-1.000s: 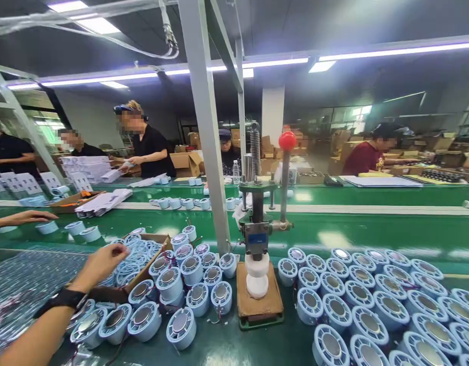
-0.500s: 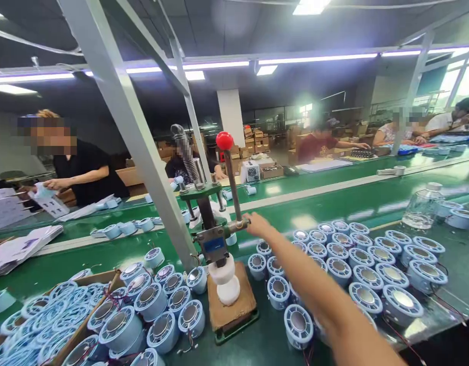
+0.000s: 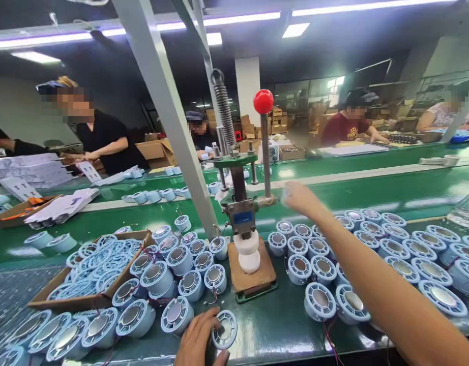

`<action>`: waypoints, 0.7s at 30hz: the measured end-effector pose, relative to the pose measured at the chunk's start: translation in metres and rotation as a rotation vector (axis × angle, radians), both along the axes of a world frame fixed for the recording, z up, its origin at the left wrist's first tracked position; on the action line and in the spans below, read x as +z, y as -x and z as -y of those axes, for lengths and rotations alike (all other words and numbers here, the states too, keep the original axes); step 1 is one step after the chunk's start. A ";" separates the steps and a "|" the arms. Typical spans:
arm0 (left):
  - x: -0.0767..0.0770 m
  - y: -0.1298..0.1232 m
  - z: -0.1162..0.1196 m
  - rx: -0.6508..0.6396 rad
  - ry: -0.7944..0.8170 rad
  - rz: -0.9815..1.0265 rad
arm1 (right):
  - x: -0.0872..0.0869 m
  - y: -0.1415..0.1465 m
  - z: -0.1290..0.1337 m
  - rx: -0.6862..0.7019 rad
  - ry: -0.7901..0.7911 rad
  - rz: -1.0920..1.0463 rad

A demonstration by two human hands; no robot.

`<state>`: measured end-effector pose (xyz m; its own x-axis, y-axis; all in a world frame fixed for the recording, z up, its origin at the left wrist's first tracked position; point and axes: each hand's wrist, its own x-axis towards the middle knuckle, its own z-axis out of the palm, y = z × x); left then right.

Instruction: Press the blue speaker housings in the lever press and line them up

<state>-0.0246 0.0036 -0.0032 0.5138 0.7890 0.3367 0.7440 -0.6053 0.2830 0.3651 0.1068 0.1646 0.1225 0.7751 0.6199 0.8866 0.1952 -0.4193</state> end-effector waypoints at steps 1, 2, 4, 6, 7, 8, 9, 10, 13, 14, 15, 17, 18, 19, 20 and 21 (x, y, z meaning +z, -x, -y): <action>-0.001 -0.002 0.001 -0.013 -0.005 0.008 | -0.003 -0.010 0.023 0.015 0.048 0.026; -0.002 -0.005 0.002 -0.018 -0.016 0.014 | -0.009 -0.015 0.049 0.048 0.095 0.056; -0.002 -0.012 0.005 0.035 -0.025 0.027 | -0.026 -0.008 0.106 0.161 0.172 0.128; 0.000 -0.020 0.009 0.136 0.008 0.047 | -0.050 0.019 0.155 0.319 0.262 0.200; 0.002 -0.022 0.010 0.162 0.038 0.054 | -0.063 0.037 0.172 0.402 0.325 0.220; 0.003 -0.024 0.010 0.154 0.065 0.054 | -0.076 0.056 0.183 0.472 0.392 0.226; 0.004 -0.024 0.011 0.116 0.079 0.050 | -0.088 0.074 0.188 0.521 0.453 0.220; 0.004 -0.023 0.010 0.080 0.078 0.045 | -0.099 0.090 0.188 0.547 0.498 0.206; 0.001 -0.017 0.006 0.063 0.016 0.018 | -0.124 0.116 0.177 0.518 0.477 0.108; 0.000 -0.015 0.004 0.069 -0.003 0.012 | -0.132 0.120 0.175 0.492 0.432 0.049; -0.001 -0.012 0.002 0.074 -0.011 0.014 | -0.139 0.122 0.174 0.454 0.381 -0.026; -0.003 -0.010 0.000 0.096 -0.001 0.069 | -0.155 0.126 0.175 0.332 0.263 -0.183; -0.004 -0.010 0.001 0.110 0.024 0.121 | -0.164 0.129 0.177 0.261 0.207 -0.244; -0.003 -0.012 0.003 0.125 0.058 0.181 | -0.173 0.134 0.177 0.199 0.156 -0.286; -0.002 -0.015 0.006 0.130 0.097 0.239 | -0.181 0.140 0.177 0.162 0.116 -0.305; 0.000 -0.019 0.011 0.120 0.130 0.291 | -0.187 0.146 0.176 0.150 0.085 -0.309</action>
